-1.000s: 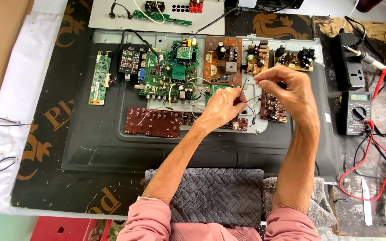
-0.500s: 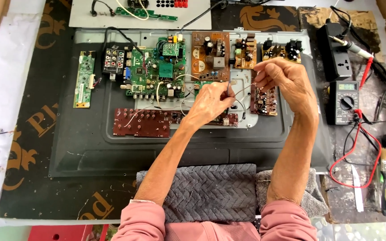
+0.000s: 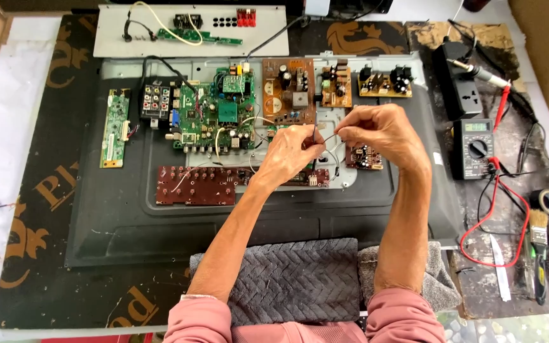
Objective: Inspecting and manipulating small electronic components and wires on a disassembled television circuit board.
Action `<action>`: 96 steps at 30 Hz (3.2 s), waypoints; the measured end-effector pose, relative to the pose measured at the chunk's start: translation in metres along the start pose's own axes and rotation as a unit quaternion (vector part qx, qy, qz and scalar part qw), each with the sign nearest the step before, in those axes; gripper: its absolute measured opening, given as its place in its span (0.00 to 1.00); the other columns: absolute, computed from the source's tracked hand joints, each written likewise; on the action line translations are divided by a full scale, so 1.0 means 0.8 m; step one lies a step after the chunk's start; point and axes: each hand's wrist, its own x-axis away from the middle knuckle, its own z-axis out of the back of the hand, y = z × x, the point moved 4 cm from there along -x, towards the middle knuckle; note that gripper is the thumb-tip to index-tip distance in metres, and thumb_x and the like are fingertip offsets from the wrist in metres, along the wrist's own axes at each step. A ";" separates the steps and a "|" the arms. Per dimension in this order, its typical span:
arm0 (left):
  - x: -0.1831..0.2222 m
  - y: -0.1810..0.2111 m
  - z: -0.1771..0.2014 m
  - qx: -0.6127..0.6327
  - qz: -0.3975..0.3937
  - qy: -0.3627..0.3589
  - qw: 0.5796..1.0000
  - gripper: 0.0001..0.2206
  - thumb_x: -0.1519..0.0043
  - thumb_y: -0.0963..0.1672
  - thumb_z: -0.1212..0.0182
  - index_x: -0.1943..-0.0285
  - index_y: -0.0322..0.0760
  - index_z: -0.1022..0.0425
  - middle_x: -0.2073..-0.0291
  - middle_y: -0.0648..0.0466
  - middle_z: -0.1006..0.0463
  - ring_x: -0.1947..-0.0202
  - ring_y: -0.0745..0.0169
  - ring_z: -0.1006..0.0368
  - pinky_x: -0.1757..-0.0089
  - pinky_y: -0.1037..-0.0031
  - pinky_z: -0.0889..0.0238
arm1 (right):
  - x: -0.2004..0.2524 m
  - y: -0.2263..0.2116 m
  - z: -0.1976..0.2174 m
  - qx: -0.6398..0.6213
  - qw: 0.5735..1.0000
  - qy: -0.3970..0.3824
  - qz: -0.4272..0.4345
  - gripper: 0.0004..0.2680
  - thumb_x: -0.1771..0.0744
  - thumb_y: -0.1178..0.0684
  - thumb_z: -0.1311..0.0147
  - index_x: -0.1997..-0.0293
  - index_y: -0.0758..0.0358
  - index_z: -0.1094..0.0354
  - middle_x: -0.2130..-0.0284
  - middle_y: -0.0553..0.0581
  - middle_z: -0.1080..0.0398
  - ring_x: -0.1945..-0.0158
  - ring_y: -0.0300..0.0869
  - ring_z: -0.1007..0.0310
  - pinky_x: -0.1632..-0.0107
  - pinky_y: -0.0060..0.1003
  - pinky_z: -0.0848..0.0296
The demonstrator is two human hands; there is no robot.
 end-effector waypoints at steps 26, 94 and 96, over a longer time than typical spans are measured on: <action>-0.006 0.011 0.005 0.150 -0.038 0.070 0.985 0.04 0.40 0.42 0.33 0.64 0.36 0.21 0.83 0.51 0.22 0.86 0.71 0.29 0.81 0.84 0.36 | -0.010 -0.015 -0.017 -0.018 0.997 0.056 0.049 0.04 0.33 0.59 0.38 0.60 0.70 0.25 0.74 0.59 0.25 0.69 0.39 0.21 0.63 0.33 0.19; -0.013 -0.025 0.000 0.278 -0.033 0.155 0.947 0.08 0.48 0.42 0.22 0.64 0.36 0.15 0.71 0.57 0.27 0.73 0.75 0.28 0.69 0.85 0.29 | -0.033 0.047 -0.038 -0.140 0.984 -0.085 0.062 0.03 0.36 0.65 0.36 0.66 0.78 0.25 0.72 0.62 0.30 0.71 0.44 0.20 0.66 0.43 0.15; -0.011 -0.018 0.002 0.295 -0.029 0.136 0.945 0.09 0.49 0.42 0.21 0.65 0.34 0.16 0.74 0.56 0.28 0.75 0.77 0.29 0.69 0.86 0.29 | -0.032 0.046 -0.039 -0.138 0.984 -0.091 0.068 0.04 0.37 0.65 0.36 0.68 0.78 0.25 0.73 0.62 0.31 0.71 0.44 0.21 0.66 0.43 0.16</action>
